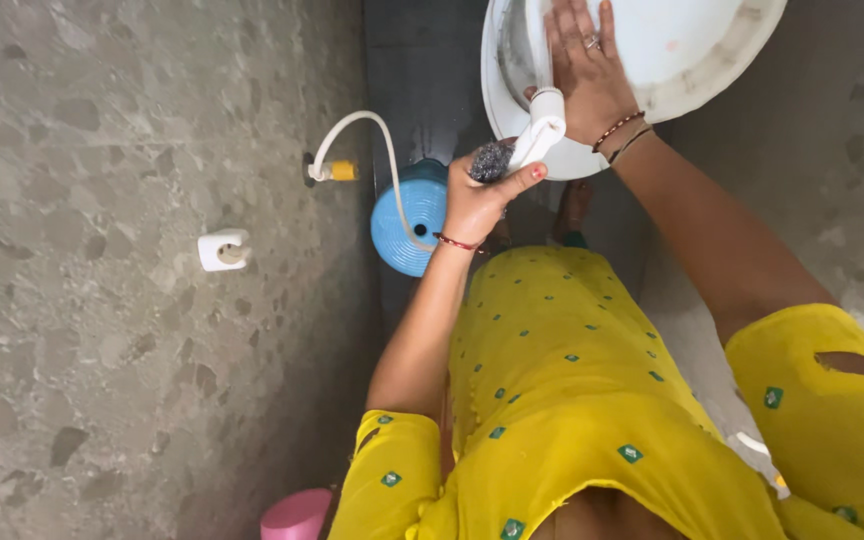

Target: The person scrubs the inside and outside of a white plastic bucket with a steel wool pad, then rinses it with a handheld shower head. The bucket is turned over and scrubbed on all sides before being rinsed.

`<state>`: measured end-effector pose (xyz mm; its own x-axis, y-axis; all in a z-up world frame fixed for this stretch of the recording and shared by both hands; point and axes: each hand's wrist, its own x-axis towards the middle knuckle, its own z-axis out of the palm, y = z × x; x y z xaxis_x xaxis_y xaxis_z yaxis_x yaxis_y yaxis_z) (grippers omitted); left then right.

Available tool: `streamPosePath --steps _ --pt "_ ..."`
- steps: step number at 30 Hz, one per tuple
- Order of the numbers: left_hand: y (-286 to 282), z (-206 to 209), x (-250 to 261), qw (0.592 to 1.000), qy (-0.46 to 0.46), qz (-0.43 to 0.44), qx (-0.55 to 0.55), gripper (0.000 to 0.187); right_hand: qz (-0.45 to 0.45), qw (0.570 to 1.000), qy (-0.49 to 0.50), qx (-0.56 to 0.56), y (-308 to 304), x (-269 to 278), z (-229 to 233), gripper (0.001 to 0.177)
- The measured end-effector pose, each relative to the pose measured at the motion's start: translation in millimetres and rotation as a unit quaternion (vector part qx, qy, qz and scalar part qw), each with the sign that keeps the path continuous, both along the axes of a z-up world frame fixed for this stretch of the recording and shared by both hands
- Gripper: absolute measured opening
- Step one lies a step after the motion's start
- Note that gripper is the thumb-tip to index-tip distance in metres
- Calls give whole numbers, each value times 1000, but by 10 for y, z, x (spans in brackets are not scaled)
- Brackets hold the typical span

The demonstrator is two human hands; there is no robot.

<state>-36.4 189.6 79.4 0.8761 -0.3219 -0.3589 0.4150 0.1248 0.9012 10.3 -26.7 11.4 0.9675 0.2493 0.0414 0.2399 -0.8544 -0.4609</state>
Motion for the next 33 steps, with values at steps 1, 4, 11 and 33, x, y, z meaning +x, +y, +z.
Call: streamPosePath --steps 1,4,11,33 --pt "-6 21 31 1000 -2 -1 -7 40 0 1000 -5 5 20 46 2 88" --pt "-27 77 103 1000 -8 -1 -24 38 5 1000 1 13 74 122 5 85" --pt "-136 183 355 1000 -4 8 -4 31 23 1000 -6 1 102 273 -14 87" --pt "-918 346 749 999 -4 -41 15 30 -65 995 -69 -14 -368 1007 -129 76"
